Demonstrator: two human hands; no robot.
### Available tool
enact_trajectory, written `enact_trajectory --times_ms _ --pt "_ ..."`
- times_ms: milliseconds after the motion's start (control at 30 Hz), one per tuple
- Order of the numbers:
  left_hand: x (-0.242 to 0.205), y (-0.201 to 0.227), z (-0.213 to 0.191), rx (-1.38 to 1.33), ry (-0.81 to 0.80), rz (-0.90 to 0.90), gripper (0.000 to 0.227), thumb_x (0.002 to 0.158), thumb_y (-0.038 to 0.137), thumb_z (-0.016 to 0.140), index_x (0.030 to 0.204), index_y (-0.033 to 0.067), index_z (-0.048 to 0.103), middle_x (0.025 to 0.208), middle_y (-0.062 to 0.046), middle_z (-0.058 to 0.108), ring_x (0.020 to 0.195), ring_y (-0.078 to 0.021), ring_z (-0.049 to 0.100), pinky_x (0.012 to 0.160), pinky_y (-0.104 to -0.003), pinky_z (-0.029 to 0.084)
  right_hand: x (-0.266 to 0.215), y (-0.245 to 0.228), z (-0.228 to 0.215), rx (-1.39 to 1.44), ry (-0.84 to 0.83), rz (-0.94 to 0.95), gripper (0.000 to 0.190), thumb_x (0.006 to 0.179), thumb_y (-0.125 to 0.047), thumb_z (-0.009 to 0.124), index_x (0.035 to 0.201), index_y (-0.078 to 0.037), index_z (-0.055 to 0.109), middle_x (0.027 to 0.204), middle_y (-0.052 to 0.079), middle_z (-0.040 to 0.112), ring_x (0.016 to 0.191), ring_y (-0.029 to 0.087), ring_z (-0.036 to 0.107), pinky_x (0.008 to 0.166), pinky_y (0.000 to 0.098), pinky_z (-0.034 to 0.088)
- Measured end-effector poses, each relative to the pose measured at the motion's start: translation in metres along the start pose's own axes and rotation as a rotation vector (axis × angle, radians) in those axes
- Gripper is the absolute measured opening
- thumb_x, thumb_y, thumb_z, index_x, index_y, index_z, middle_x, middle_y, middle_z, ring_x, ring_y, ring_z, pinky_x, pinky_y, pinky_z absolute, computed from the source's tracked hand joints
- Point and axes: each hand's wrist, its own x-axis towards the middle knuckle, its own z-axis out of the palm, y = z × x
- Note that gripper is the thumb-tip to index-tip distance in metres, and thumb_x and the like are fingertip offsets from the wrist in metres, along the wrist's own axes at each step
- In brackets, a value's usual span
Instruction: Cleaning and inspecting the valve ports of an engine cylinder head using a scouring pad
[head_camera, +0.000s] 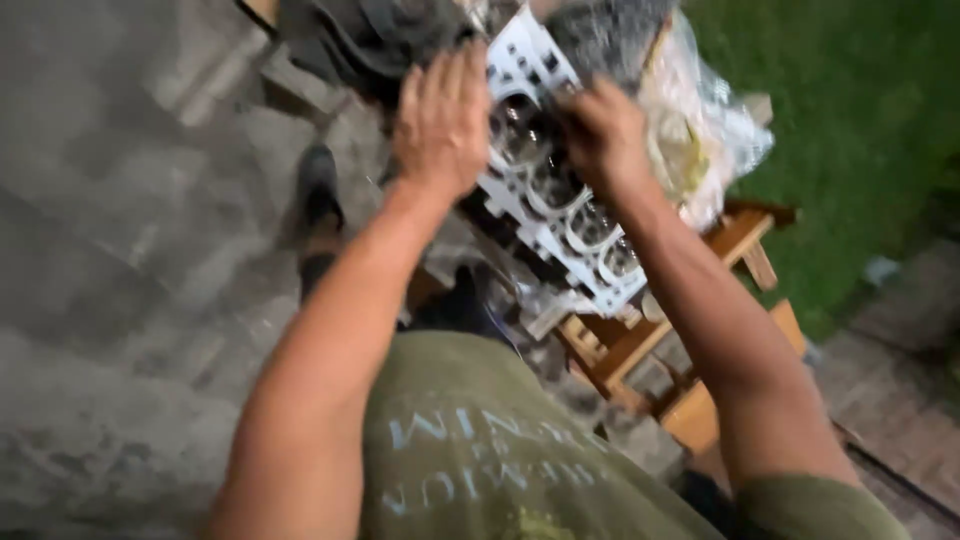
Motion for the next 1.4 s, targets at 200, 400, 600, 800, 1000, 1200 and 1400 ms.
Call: enact_trajectory --times_ms 200,400,600,800,1000,1200,1400 --pt "-0.016 0.000 0.004 0.104 0.110 0.073 0.050 0.107 0.022 0.040 0.153 0.0031 0.038 0.144 -0.015 0.062 0.134 -0.0333 0.058 0.112 -0.053 0.042 0.025 0.012 0.025 0.148 0.002 -0.019 0.014 0.086 0.008 0.064 0.095 -0.002 0.067 0.086 0.013 0.057 0.072 0.033 0.054 0.061 0.0427 0.040" --pt "-0.004 -0.021 0.003 0.059 -0.041 -0.030 0.055 0.106 0.032 0.037 0.155 0.0066 0.036 0.154 -0.012 0.052 0.139 -0.0314 0.051 0.116 -0.051 0.034 0.016 0.014 0.019 0.152 -0.126 -0.040 0.029 0.084 0.011 0.073 0.112 0.005 0.067 0.096 0.018 0.060 0.081 0.033 0.057 0.065 0.0425 0.044" --pt "0.002 -0.001 -0.003 0.010 0.052 0.006 0.050 0.109 0.031 0.038 0.153 0.0073 0.040 0.150 -0.009 0.057 0.136 -0.0304 0.056 0.114 -0.051 0.037 0.008 0.023 0.010 0.050 -0.018 -0.093 0.006 0.101 -0.005 0.071 0.107 -0.005 0.071 0.087 0.014 0.056 0.076 0.036 0.056 0.065 0.0434 0.046" --pt "-0.010 0.002 0.001 0.089 0.012 0.029 0.057 0.101 0.026 0.039 0.155 0.0056 0.036 0.152 -0.013 0.055 0.136 -0.0317 0.056 0.114 -0.052 0.038 0.029 0.009 0.027 0.101 -0.023 -0.065 0.012 0.096 0.000 0.070 0.107 -0.004 0.068 0.087 0.013 0.056 0.072 0.035 0.054 0.062 0.0430 0.041" --pt "-0.002 -0.015 -0.002 0.034 -0.035 -0.044 0.053 0.108 0.033 0.036 0.154 0.0075 0.038 0.154 -0.011 0.053 0.138 -0.0329 0.054 0.116 -0.054 0.036 0.009 0.012 0.016 0.158 -0.209 0.006 0.048 0.071 0.005 0.072 0.120 0.006 0.068 0.097 0.018 0.059 0.083 0.034 0.057 0.066 0.0424 0.044" --pt "0.001 -0.001 -0.004 0.049 0.082 0.027 0.048 0.109 0.030 0.042 0.151 0.0078 0.043 0.148 -0.010 0.059 0.132 -0.0295 0.059 0.111 -0.050 0.040 0.011 0.006 0.009 0.051 0.036 -0.108 0.008 0.101 -0.003 0.073 0.106 0.002 0.070 0.088 0.014 0.061 0.073 0.029 0.056 0.060 0.0397 0.042" --pt "-0.004 0.000 -0.010 0.079 0.034 0.032 0.053 0.104 0.028 0.040 0.152 0.0055 0.040 0.148 -0.011 0.059 0.132 -0.0304 0.060 0.112 -0.050 0.041 0.044 0.011 0.041 0.069 0.056 -0.077 0.006 0.100 -0.003 0.072 0.106 -0.005 0.071 0.091 0.015 0.060 0.072 0.036 0.059 0.063 0.0412 0.045"
